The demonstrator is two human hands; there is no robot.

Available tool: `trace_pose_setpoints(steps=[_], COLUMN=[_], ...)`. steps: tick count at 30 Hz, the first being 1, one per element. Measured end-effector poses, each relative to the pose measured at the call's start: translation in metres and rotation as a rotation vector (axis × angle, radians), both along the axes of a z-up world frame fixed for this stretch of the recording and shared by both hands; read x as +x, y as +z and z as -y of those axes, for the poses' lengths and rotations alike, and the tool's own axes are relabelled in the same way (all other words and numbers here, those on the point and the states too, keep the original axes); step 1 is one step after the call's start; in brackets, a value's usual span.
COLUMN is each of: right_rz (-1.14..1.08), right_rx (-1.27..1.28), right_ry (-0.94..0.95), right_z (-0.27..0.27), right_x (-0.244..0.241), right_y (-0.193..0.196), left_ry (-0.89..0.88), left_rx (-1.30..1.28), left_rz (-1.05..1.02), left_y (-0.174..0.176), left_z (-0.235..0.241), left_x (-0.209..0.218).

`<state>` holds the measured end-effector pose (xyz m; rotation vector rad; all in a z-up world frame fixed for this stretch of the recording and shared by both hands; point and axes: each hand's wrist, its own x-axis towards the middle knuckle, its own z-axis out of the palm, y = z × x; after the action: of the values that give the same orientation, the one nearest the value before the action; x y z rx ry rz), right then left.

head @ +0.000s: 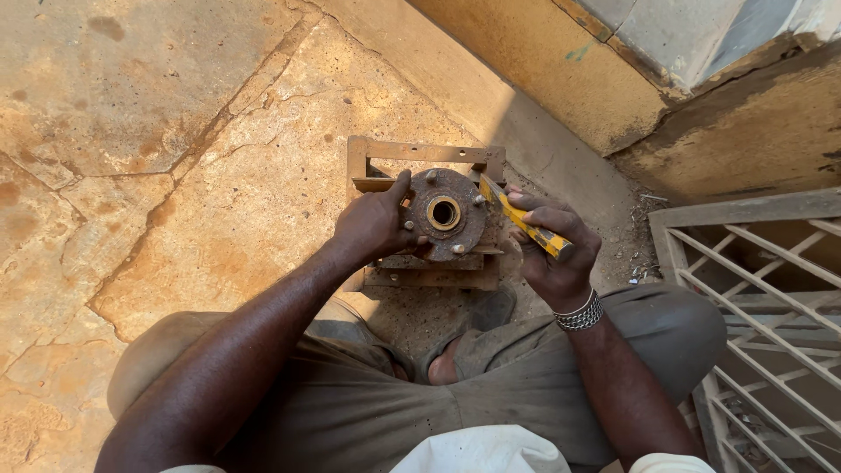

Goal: The person sits on the ground and uses a yellow-handled scraper to clean the inner and outer surfaces of a circular metal part resting on a wooden block. The person repeatedly scrapes the part, rotates it, and flips it over to access different areas.

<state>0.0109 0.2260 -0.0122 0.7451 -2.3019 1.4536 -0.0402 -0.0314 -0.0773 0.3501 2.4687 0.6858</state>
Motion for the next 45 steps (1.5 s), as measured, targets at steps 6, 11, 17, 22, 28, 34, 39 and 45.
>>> trace_pose_setpoints(steps=[6,11,17,22,28,34,39,45], right_rz=[0.154,0.112,0.142,0.171,0.069,0.146,0.167,0.184], right_rx=[0.085,-0.072,-0.025,0.091,-0.111,-0.083,0.040,-0.120], right_ry=[-0.097,-0.056,-0.100,-0.053,-0.079,-0.077,-0.075,0.010], right_z=[-0.003,0.004,0.006,0.003,0.008,0.009,0.013,0.014], right_x=[0.003,-0.007,-0.022,-0.024,-0.023,-0.027,-0.025,-0.029], right_y=[0.000,-0.003,-0.002,-0.006,-0.008,-0.010,-0.013,0.019], left_ry=[-0.033,-0.029,-0.016,-0.028,-0.030,-0.021,-0.020,-0.021], left_rx=[-0.062,-0.102,-0.098,-0.041,-0.075,-0.050,0.004,-0.023], left_rz=[-0.024,-0.003,0.034,-0.060,-0.017,-0.034,-0.073,-0.007], left_y=[0.007,0.010,0.007,0.002,0.000,0.004,0.005,0.009], left_z=[-0.004,-0.004,-0.004,-0.006,-0.002,-0.002,-0.002,-0.001], left_x=[-0.004,0.001,-0.003,-0.002,0.000,-0.004,-0.001,-0.002])
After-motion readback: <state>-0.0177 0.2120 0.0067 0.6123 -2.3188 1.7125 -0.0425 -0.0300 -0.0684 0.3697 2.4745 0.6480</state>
